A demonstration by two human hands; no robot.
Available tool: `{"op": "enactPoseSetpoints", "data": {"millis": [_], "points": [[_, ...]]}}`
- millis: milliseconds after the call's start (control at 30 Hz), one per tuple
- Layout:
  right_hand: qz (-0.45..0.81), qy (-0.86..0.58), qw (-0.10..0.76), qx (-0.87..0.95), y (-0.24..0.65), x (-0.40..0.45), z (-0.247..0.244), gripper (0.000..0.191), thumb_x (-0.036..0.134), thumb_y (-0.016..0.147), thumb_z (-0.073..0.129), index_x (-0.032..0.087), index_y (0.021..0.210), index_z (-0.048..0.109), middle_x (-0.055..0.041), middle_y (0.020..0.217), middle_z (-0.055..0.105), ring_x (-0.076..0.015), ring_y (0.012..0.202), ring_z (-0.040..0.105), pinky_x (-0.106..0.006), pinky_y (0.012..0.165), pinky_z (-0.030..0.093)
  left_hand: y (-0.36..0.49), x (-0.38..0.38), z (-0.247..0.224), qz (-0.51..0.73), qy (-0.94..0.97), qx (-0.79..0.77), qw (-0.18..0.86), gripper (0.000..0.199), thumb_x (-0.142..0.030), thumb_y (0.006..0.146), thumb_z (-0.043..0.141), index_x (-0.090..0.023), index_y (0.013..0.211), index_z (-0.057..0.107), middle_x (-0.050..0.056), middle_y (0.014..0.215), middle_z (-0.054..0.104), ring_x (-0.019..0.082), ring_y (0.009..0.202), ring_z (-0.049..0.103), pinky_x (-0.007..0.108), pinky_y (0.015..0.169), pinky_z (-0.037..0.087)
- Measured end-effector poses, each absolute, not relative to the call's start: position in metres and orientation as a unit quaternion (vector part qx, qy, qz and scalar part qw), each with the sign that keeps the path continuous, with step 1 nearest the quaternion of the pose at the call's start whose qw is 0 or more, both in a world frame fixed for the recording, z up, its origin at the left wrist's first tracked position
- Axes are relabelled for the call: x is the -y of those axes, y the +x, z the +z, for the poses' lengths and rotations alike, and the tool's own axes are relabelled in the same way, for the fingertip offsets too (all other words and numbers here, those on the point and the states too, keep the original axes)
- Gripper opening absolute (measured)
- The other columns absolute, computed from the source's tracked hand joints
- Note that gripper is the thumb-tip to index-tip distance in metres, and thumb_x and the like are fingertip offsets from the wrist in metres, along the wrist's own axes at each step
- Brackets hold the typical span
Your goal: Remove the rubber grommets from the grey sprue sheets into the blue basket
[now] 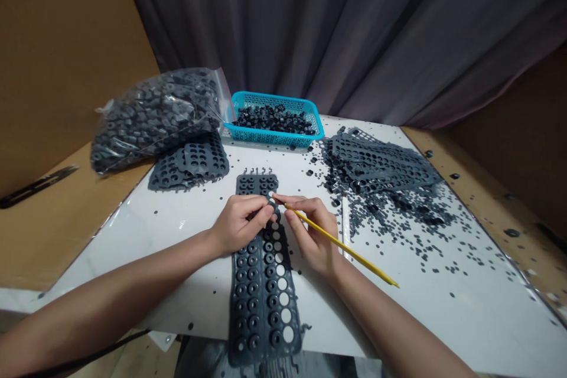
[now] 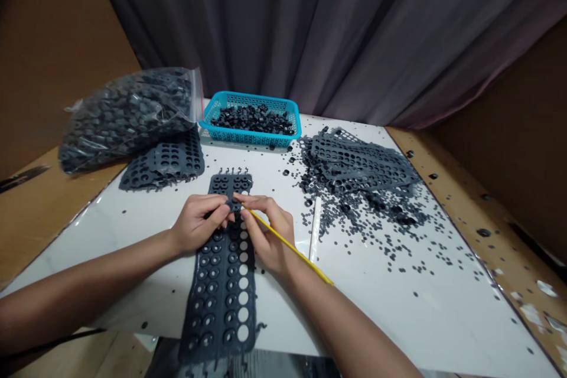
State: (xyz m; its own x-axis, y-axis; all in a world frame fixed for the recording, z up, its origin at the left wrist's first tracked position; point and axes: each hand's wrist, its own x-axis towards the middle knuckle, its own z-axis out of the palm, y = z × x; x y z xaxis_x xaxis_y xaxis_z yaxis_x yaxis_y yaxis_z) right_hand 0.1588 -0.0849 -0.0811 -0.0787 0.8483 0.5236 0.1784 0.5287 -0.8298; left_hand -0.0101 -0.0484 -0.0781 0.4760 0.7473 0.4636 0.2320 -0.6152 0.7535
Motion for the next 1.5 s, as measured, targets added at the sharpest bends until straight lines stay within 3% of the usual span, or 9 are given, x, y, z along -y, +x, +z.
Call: {"op": "enactPoseSetpoints", "data": {"millis": [200, 433, 733, 967, 1133, 1233, 1333, 1400, 1500], "points": [[0.308, -0.434, 0.555, 0.639, 0.163, 0.08, -0.082, 0.006, 0.019, 0.086, 0.055, 0.022, 0.091, 0.053, -0.0069, 0.107, 0.068, -0.0193, 0.103, 0.063, -0.04, 0.092, 0.048, -0.011, 0.046, -0.079, 0.379, 0.731, -0.318, 0.47, 0.029, -0.035, 0.091, 0.039, -0.015, 0.088, 0.059, 0.0, 0.066, 0.06, 0.008, 0.051, 0.05, 0.02, 0.051, 0.04], [0.323, -0.432, 0.572, 0.617, 0.163, 0.079, -0.079, 0.005, 0.021, 0.086, 0.055, 0.022, 0.091, 0.054, -0.0062, 0.108, 0.067, -0.0195, 0.104, 0.062, -0.04, 0.091, 0.047, -0.009, 0.047, -0.081, 0.363, 0.695, -0.282, 0.552, 0.031, -0.038, 0.091, 0.041, -0.014, 0.099, 0.059, 0.001, 0.07, 0.059, 0.009, 0.056, 0.051, 0.022, 0.056, 0.039], [0.38, -0.412, 0.596, 0.575, 0.164, 0.08, -0.079, 0.005, 0.021, 0.085, 0.057, 0.023, 0.089, 0.055, -0.005, 0.107, 0.067, -0.0195, 0.105, 0.061, -0.041, 0.094, 0.045, -0.003, 0.047, -0.08, 0.362, 0.492, -0.263, 0.747, 0.039, -0.044, 0.087, 0.041, -0.012, 0.078, 0.06, 0.004, 0.06, 0.058, 0.012, 0.053, 0.05, 0.023, 0.051, 0.037], [0.526, -0.331, 0.598, 0.507, 0.159, 0.079, -0.072, 0.003, 0.023, 0.085, 0.058, 0.023, 0.085, 0.055, -0.0032, 0.107, 0.069, -0.019, 0.106, 0.061, -0.04, 0.095, 0.044, -0.001, 0.049, -0.078, 0.374, 0.477, -0.199, 0.771, 0.041, -0.038, 0.087, 0.034, -0.014, 0.059, 0.053, 0.003, 0.053, 0.051, 0.014, 0.053, 0.047, 0.028, 0.057, 0.037], [0.563, -0.318, 0.563, 0.515, 0.155, 0.084, -0.071, 0.005, 0.025, 0.086, 0.057, 0.023, 0.086, 0.052, -0.004, 0.108, 0.068, -0.0194, 0.107, 0.06, -0.041, 0.093, 0.045, 0.001, 0.05, -0.077, 0.359, 0.458, -0.184, 0.792, 0.039, -0.038, 0.083, 0.034, -0.017, 0.053, 0.044, 0.001, 0.048, 0.043, 0.015, 0.051, 0.044, 0.03, 0.057, 0.036], [0.505, -0.351, 0.552, 0.563, 0.162, 0.078, -0.072, 0.003, 0.024, 0.088, 0.053, 0.024, 0.089, 0.051, -0.0045, 0.111, 0.066, -0.0195, 0.107, 0.059, -0.041, 0.091, 0.045, 0.002, 0.05, -0.076, 0.36, 0.463, -0.186, 0.788, 0.036, -0.037, 0.082, 0.034, -0.018, 0.053, 0.042, 0.001, 0.048, 0.042, 0.015, 0.05, 0.043, 0.03, 0.056, 0.035], [0.296, -0.432, 0.509, 0.683, 0.174, 0.066, -0.078, 0.004, 0.024, 0.088, 0.052, 0.023, 0.09, 0.055, -0.0066, 0.106, 0.063, -0.0206, 0.102, 0.057, -0.039, 0.088, 0.042, 0.002, 0.05, -0.077, 0.366, 0.471, -0.18, 0.782, 0.033, -0.033, 0.082, 0.032, -0.019, 0.054, 0.04, 0.001, 0.048, 0.041, 0.015, 0.049, 0.042, 0.03, 0.055, 0.034], [0.16, -0.458, 0.404, 0.776, 0.178, 0.059, -0.085, 0.008, 0.024, 0.087, 0.052, 0.021, 0.088, 0.059, -0.0073, 0.094, 0.062, -0.021, 0.09, 0.054, -0.036, 0.079, 0.041, 0.002, 0.05, -0.077, 0.364, 0.47, -0.176, 0.785, 0.032, -0.033, 0.083, 0.03, -0.019, 0.055, 0.039, 0.0, 0.049, 0.04, 0.015, 0.05, 0.042, 0.03, 0.055, 0.033], [0.065, -0.467, 0.235, 0.85, 0.174, 0.056, -0.091, 0.013, 0.021, 0.088, 0.05, 0.02, 0.086, 0.063, -0.0061, 0.08, 0.06, -0.02, 0.078, 0.049, -0.033, 0.069, 0.036, 0.001, 0.05, -0.079, 0.358, 0.468, -0.177, 0.789, 0.031, -0.035, 0.083, 0.029, -0.019, 0.058, 0.038, 0.001, 0.052, 0.042, 0.016, 0.053, 0.043, 0.03, 0.056, 0.033]]}}
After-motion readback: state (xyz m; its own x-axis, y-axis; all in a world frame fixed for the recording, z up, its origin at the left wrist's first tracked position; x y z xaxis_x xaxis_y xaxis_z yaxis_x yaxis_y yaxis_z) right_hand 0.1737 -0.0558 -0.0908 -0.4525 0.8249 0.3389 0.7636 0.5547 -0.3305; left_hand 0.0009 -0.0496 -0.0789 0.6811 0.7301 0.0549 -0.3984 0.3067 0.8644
